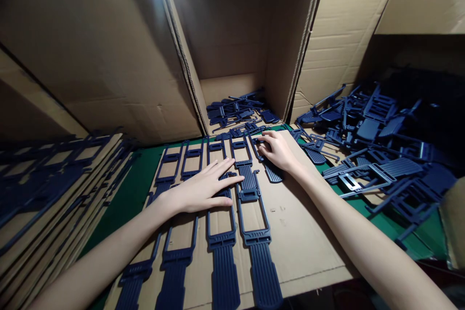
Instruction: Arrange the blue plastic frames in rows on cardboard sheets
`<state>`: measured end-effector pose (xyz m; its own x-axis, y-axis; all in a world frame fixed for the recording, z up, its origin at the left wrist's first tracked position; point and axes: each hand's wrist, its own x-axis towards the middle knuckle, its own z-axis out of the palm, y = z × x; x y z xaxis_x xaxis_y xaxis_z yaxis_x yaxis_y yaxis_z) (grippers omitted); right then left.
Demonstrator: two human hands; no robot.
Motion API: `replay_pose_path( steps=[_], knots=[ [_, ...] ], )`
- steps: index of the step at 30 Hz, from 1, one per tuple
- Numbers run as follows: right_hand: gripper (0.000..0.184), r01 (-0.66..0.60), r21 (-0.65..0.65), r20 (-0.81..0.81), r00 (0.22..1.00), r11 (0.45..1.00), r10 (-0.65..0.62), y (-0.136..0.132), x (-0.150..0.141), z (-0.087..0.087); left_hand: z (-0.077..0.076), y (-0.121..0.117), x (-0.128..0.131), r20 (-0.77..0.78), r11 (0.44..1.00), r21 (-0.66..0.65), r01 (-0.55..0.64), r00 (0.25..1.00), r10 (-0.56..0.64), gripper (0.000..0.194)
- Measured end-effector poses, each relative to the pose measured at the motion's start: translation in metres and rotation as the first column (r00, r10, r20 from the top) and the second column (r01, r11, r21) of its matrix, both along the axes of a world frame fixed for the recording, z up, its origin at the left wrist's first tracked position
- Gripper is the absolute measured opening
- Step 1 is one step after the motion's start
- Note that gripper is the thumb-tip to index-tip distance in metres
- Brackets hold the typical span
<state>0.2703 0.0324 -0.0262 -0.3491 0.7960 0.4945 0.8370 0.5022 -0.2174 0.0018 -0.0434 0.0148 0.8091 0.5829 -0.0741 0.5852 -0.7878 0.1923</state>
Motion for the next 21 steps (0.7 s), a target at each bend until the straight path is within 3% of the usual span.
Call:
replay_pose_path(
  steps=[12, 16, 21],
  knots=[
    [0.027, -0.073, 0.021, 0.003, 0.997, 0.997, 0.073, 0.000, 0.002, 0.003, 0.002, -0.001, 0.001, -0.018, 1.000, 0.000, 0.002, 1.000, -0.002, 0.064],
    [0.034, -0.217, -0.008, -0.062, 0.974, 0.976, 0.216, -0.008, -0.005, 0.004, 0.002, -0.001, 0.000, -0.039, 1.000, -0.005, -0.025, 0.999, 0.025, 0.070],
    [0.041, -0.390, -0.115, 0.003, 0.920, 0.914, 0.393, -0.014, -0.017, 0.001, 0.001, 0.000, 0.000, -0.030, 0.992, -0.004, -0.129, 0.991, 0.129, 0.077]
  ],
)
